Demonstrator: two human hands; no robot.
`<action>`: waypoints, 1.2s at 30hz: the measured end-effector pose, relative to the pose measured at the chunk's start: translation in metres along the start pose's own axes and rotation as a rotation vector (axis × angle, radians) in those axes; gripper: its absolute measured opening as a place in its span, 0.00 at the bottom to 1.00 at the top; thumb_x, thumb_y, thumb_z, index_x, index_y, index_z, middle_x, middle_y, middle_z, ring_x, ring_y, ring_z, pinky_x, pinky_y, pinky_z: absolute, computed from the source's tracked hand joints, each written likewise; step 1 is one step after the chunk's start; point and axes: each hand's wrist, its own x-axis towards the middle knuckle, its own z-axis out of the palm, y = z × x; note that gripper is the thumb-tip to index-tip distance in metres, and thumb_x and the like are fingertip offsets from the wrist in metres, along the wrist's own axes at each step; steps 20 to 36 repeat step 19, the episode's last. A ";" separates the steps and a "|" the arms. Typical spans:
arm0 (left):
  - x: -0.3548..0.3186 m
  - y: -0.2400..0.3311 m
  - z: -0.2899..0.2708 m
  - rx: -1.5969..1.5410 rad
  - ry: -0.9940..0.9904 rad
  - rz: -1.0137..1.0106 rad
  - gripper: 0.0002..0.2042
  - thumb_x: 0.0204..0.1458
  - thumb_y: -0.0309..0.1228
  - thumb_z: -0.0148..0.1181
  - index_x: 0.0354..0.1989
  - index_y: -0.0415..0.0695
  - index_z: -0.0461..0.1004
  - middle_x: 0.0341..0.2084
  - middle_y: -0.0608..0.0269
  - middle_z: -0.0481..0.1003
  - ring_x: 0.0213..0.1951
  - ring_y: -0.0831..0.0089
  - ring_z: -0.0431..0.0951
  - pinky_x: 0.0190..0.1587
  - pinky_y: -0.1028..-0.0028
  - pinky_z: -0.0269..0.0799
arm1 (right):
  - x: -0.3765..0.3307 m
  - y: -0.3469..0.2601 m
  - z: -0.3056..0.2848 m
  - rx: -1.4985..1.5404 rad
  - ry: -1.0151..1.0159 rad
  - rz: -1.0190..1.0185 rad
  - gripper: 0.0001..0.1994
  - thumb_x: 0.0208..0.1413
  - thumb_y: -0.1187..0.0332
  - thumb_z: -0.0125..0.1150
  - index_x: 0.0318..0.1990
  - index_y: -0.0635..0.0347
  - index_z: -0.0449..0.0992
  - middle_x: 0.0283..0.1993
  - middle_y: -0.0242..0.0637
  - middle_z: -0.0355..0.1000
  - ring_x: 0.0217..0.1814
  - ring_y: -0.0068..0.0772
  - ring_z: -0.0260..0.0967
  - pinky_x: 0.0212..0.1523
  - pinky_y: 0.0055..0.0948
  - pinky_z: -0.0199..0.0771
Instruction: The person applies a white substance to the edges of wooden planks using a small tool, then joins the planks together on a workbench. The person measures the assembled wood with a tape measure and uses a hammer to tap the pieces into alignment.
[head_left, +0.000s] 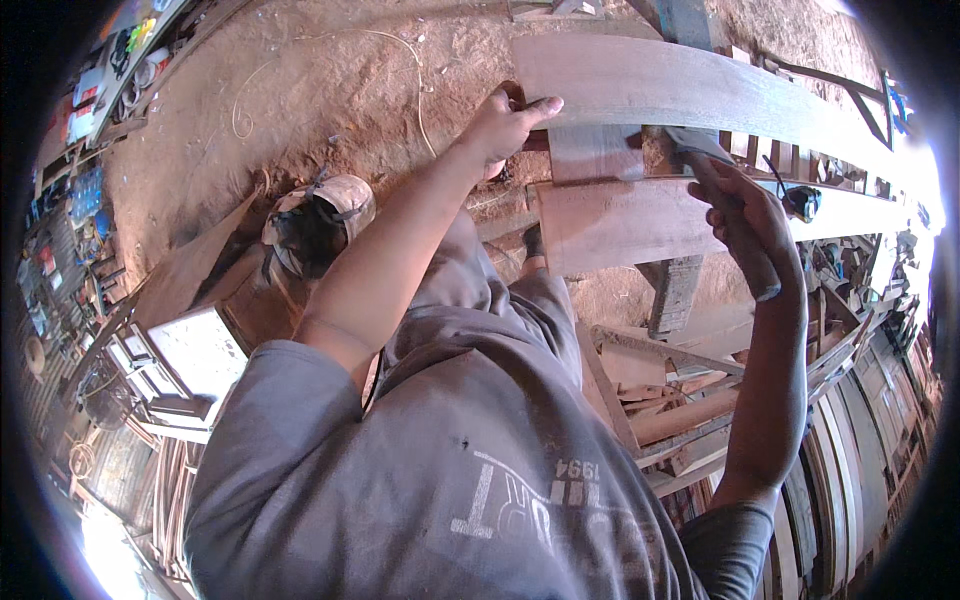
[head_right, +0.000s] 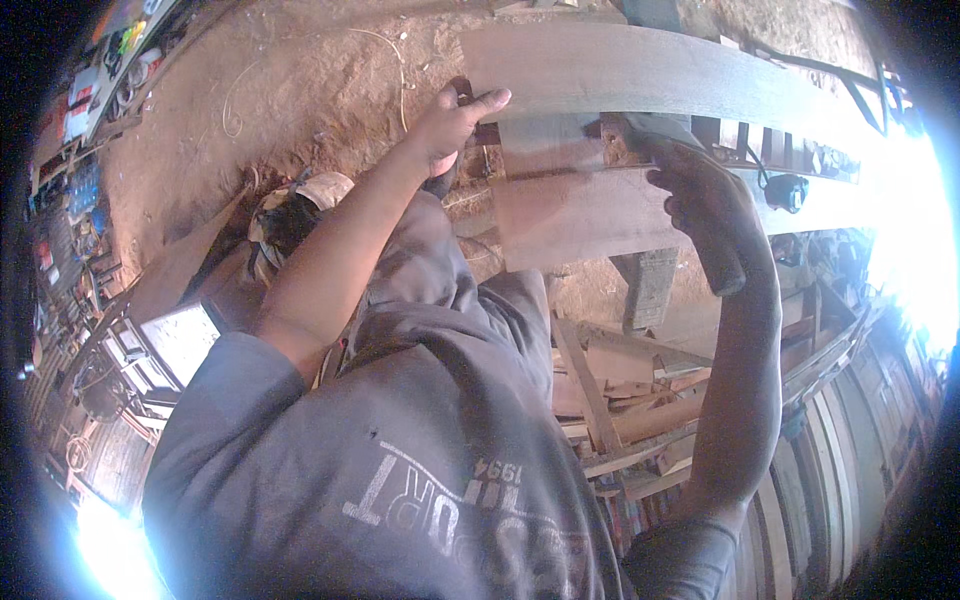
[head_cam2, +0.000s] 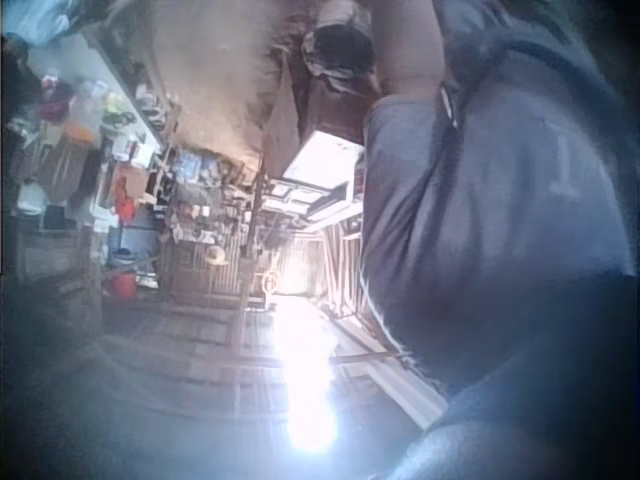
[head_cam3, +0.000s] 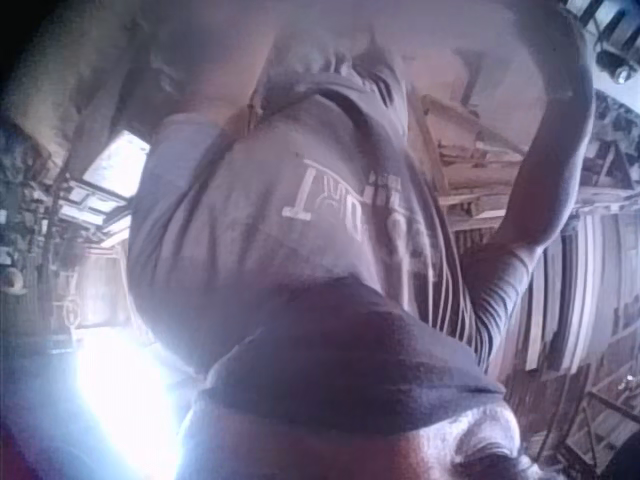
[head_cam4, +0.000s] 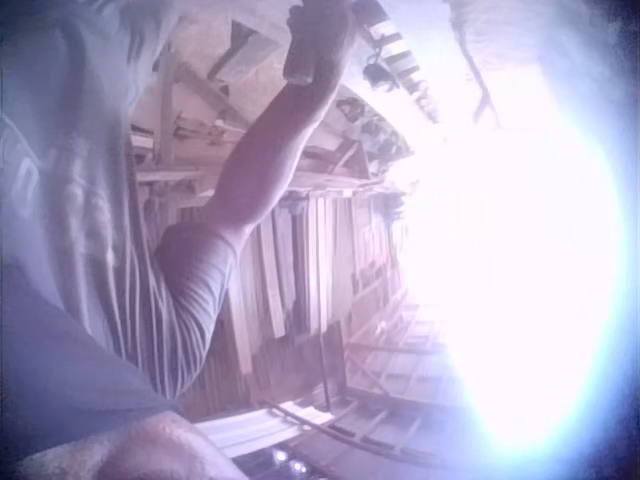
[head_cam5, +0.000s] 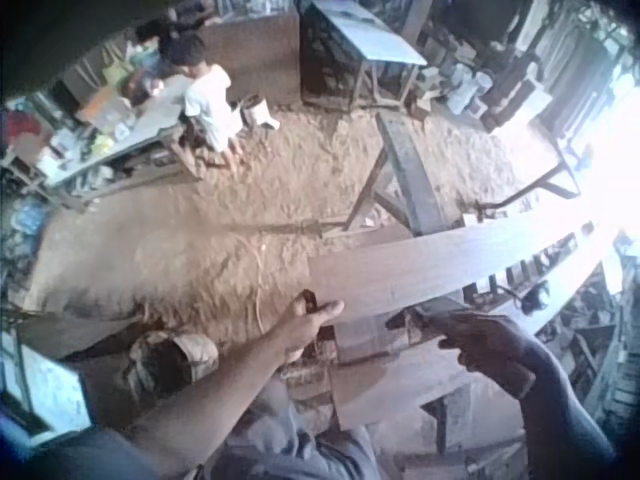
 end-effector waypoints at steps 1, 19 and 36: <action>0.001 -0.001 -0.001 -0.008 -0.024 0.022 0.39 0.59 0.49 0.78 0.68 0.33 0.68 0.64 0.41 0.76 0.68 0.54 0.75 0.72 0.53 0.67 | 0.001 0.003 0.001 -0.004 0.062 0.006 0.27 0.73 0.63 0.54 0.76 0.59 0.69 0.52 0.45 0.83 0.31 0.21 0.74 0.30 0.23 0.79; -0.004 0.009 0.004 0.022 0.032 -0.023 0.42 0.61 0.46 0.77 0.74 0.33 0.61 0.68 0.37 0.71 0.72 0.51 0.70 0.78 0.44 0.61 | 0.011 0.013 -0.010 -0.086 -0.118 -0.102 0.30 0.72 0.59 0.55 0.78 0.57 0.67 0.50 0.46 0.85 0.28 0.25 0.75 0.28 0.25 0.78; -0.004 0.009 0.004 0.022 0.032 -0.023 0.42 0.61 0.46 0.77 0.74 0.33 0.61 0.68 0.37 0.71 0.72 0.51 0.70 0.78 0.44 0.61 | 0.011 0.013 -0.010 -0.086 -0.118 -0.102 0.30 0.72 0.59 0.55 0.78 0.57 0.67 0.50 0.46 0.85 0.28 0.25 0.75 0.28 0.25 0.78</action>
